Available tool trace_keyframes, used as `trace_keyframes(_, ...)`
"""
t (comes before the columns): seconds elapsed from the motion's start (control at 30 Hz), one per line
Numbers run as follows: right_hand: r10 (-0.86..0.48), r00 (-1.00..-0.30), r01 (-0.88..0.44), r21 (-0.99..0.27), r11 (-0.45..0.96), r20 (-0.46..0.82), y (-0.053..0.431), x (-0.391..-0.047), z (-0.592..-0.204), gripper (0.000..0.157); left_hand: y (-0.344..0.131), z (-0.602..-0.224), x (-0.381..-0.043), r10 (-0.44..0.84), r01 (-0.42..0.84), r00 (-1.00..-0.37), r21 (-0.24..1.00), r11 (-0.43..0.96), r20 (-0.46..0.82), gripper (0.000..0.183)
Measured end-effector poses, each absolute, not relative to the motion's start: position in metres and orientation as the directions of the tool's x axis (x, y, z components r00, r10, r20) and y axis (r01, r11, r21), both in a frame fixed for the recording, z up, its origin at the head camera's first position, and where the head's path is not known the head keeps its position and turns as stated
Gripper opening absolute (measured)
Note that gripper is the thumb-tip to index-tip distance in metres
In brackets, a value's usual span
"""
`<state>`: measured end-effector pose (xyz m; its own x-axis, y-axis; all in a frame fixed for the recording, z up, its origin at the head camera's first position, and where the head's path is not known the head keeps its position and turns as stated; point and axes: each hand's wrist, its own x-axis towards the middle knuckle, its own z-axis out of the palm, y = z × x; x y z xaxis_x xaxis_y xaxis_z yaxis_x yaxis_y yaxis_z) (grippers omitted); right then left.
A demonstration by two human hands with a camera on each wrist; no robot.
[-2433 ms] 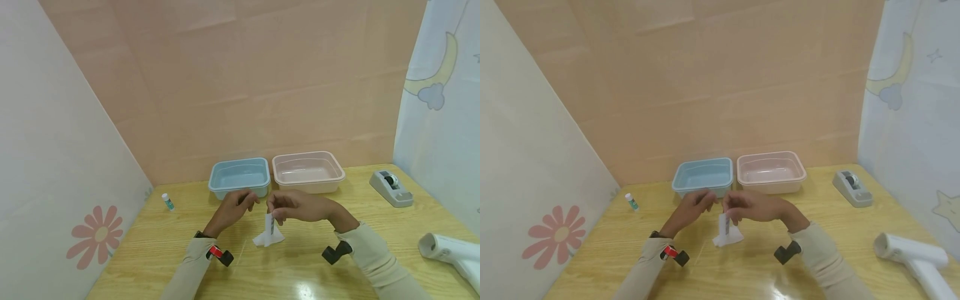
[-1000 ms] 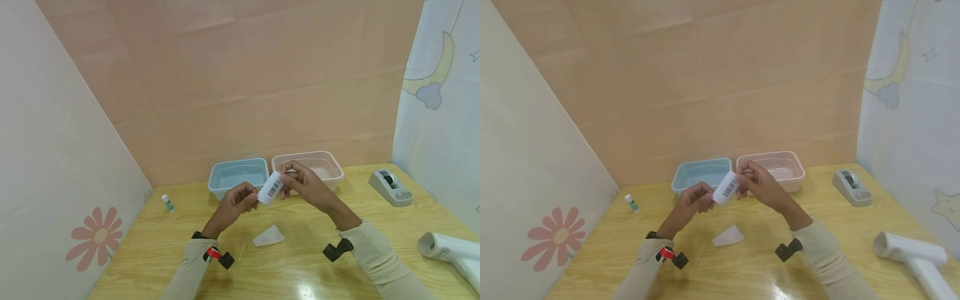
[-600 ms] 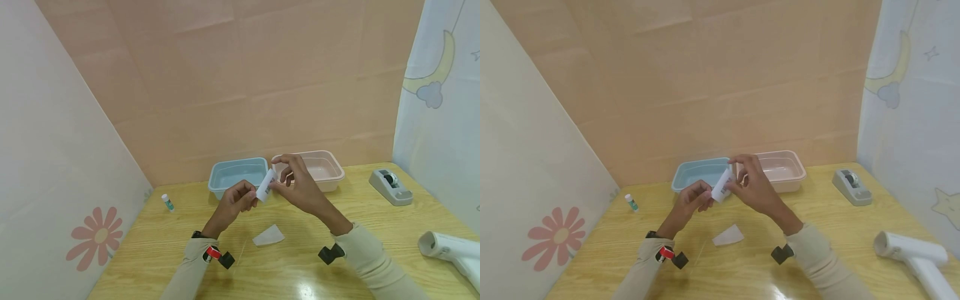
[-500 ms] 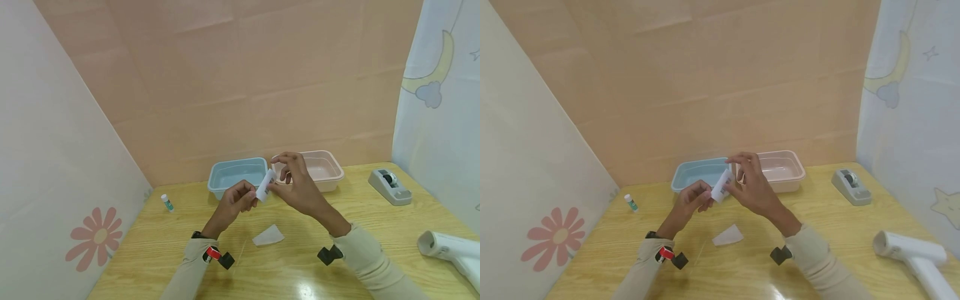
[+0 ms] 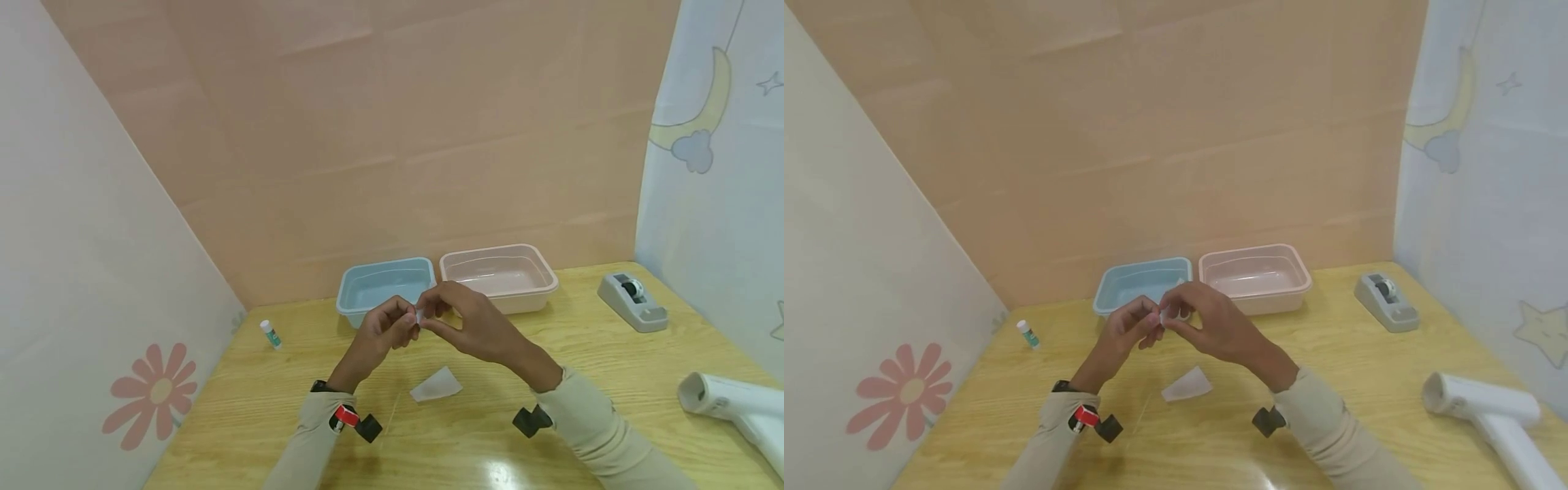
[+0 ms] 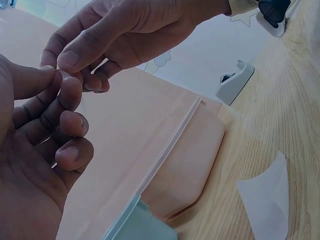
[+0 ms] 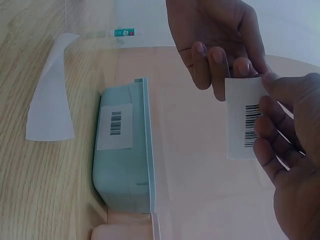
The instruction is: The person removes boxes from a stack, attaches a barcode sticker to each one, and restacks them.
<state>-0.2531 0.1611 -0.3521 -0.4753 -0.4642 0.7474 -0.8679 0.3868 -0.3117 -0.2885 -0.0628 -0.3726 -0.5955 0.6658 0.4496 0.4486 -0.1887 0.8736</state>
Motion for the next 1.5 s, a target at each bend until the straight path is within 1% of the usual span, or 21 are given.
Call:
trace_keyframes(0.23,-0.48,-0.432,-0.886,-0.26,0.385,0.763,0.1576,-0.2521,-0.3501,0.033,-0.0611,-0.3709,-0.2907,0.674,0.439,-0.579,0.872,-0.216,0.459,0.021)
trace_keyframes(0.53,-0.482,-0.411,-0.891,-0.229,0.392,0.773,0.1565,-0.2516,-0.3511,0.033,-0.0608,-0.3736,-0.2925,0.686,0.41,-0.574,0.882,-0.231,0.446,0.022)
trace_keyframes(0.97,-0.477,-0.431,-0.882,-0.247,0.4,0.766,0.1563,-0.2506,-0.3537,0.03,-0.062,-0.3774,-0.2945,0.703,0.377,-0.556,0.889,-0.262,0.443,0.019)
trace_keyframes(1.33,-0.48,-0.429,-0.88,-0.234,0.414,0.765,0.155,-0.251,-0.3543,0.031,-0.0625,-0.3776,-0.2941,0.696,0.379,-0.56,0.886,-0.266,0.449,0.02)
trace_keyframes(1.5,-0.493,-0.437,-0.883,-0.253,0.395,0.753,0.154,-0.2501,-0.3537,0.03,-0.0629,-0.3793,-0.2944,0.694,0.379,-0.564,0.887,-0.264,0.447,0.019)
